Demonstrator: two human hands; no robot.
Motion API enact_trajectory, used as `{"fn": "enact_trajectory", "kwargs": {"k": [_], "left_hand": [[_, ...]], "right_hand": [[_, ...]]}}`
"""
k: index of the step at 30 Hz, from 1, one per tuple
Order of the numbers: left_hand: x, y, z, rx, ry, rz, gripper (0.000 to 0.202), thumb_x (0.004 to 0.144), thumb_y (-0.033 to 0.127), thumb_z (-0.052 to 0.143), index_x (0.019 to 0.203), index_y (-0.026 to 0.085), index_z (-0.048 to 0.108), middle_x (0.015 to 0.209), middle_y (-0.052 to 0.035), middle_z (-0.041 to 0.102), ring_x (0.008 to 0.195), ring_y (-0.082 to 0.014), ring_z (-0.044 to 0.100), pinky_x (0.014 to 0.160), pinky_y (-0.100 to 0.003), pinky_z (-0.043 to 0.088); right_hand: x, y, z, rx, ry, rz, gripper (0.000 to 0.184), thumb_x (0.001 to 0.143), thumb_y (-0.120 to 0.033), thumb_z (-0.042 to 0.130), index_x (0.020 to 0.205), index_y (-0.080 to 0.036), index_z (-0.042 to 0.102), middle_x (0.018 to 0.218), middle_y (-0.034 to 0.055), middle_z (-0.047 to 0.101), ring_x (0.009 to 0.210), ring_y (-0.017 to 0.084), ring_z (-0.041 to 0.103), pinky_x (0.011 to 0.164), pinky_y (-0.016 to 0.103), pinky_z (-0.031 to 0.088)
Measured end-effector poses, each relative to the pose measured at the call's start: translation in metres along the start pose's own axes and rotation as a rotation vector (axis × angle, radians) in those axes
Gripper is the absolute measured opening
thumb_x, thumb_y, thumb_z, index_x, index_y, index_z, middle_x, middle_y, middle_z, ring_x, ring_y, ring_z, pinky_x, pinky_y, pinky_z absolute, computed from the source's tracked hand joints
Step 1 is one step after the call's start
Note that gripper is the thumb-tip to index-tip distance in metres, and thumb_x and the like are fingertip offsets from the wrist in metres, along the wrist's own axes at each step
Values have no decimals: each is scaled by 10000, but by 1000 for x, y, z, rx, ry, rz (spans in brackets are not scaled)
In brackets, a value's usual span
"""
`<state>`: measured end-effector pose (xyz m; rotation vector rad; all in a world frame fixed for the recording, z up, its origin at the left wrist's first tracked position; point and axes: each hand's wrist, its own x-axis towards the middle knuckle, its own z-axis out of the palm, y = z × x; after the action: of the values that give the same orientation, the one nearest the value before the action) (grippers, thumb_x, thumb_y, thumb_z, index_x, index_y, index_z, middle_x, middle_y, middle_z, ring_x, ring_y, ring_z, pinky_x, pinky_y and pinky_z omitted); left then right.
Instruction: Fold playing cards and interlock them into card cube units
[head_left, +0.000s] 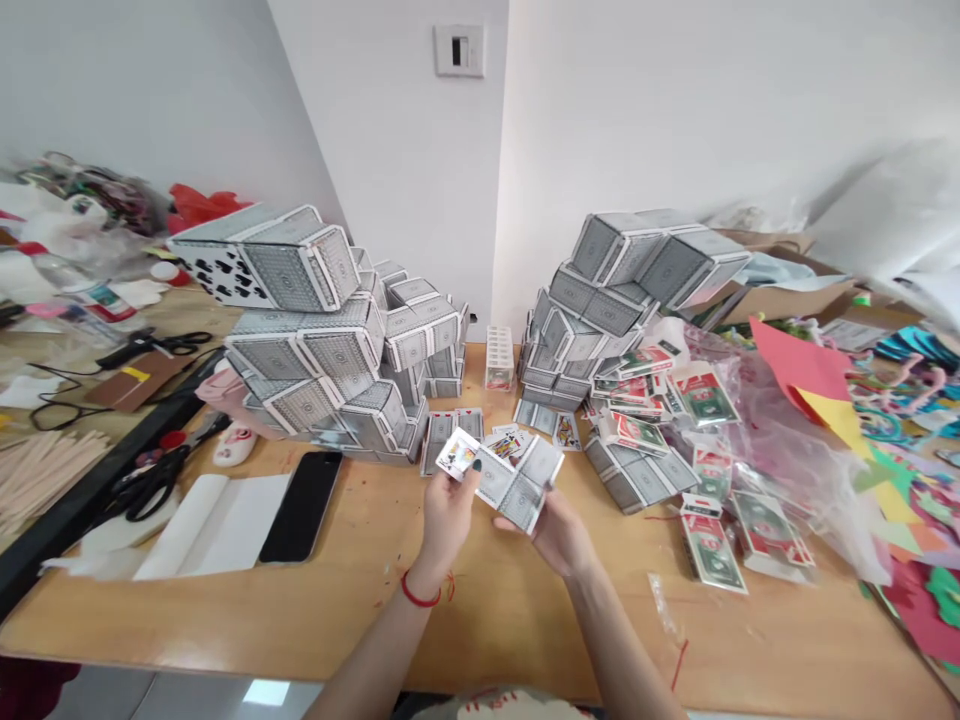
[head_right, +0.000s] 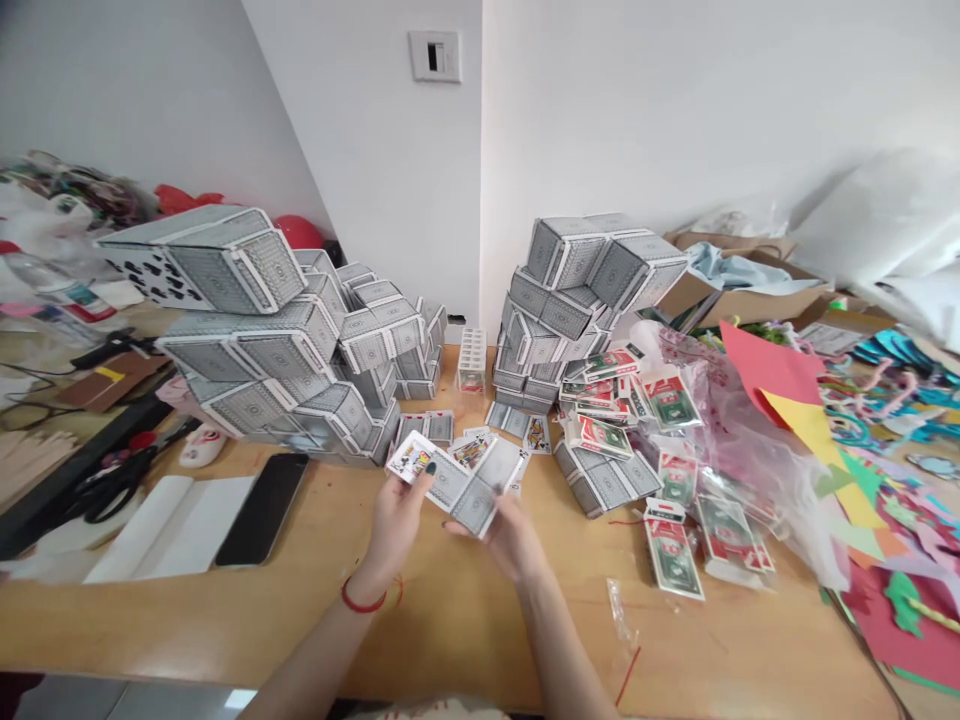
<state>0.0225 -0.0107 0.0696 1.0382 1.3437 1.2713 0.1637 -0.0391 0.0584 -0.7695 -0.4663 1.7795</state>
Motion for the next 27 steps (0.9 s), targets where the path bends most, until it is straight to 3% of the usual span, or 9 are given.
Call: {"fn": "enact_trajectory", "kwargs": {"k": [2,6,10,15,20,27], "left_hand": [[1,-3,-4,-4,-106,-45,269,687,296,599,899,132,584,914,-73,660,850,-195,609,735,-293,479],[7,2,-15,21,-187,-133,288,628,298,646,846,118,589,774,-42,658,696,-175,616,601,-283,511],[12,11,-22,61,-317,-220,291,634,336,639,817,115,591,706,-25,636,601,-151,599,502,-274,519],[10,7,-23,110,-341,-77,244,668,343,608,784,138,544,645,8,588,552,-123,581,452,-237,511],[4,-1,-25,162,-429,-56,232,766,393,480,840,181,421,507,86,481,304,-60,454,283,-155,354],[0,4,-23,188,-471,-72,291,729,399,540,844,203,358,546,66,544,330,-96,514,285,-173,353]], "right_hand": [[4,4,-4,-125,138,-49,416,579,-323,725,949,-169,612,977,82,644,822,236,615,553,323,547],[9,2,-7,-287,245,-104,331,551,-274,738,821,-104,651,835,89,676,657,215,622,406,274,531],[10,-6,-7,-370,232,-65,317,535,-269,741,784,-88,665,757,91,681,568,204,605,336,263,505],[10,-8,-9,-332,166,-2,334,552,-281,730,818,-91,662,791,92,676,561,176,594,302,209,467],[10,-11,-9,-404,141,-28,336,582,-322,717,811,-83,659,778,95,673,531,159,575,291,205,460],[11,-14,-6,-481,123,-51,361,593,-354,705,839,-94,659,769,85,673,516,156,573,283,211,453]]}}
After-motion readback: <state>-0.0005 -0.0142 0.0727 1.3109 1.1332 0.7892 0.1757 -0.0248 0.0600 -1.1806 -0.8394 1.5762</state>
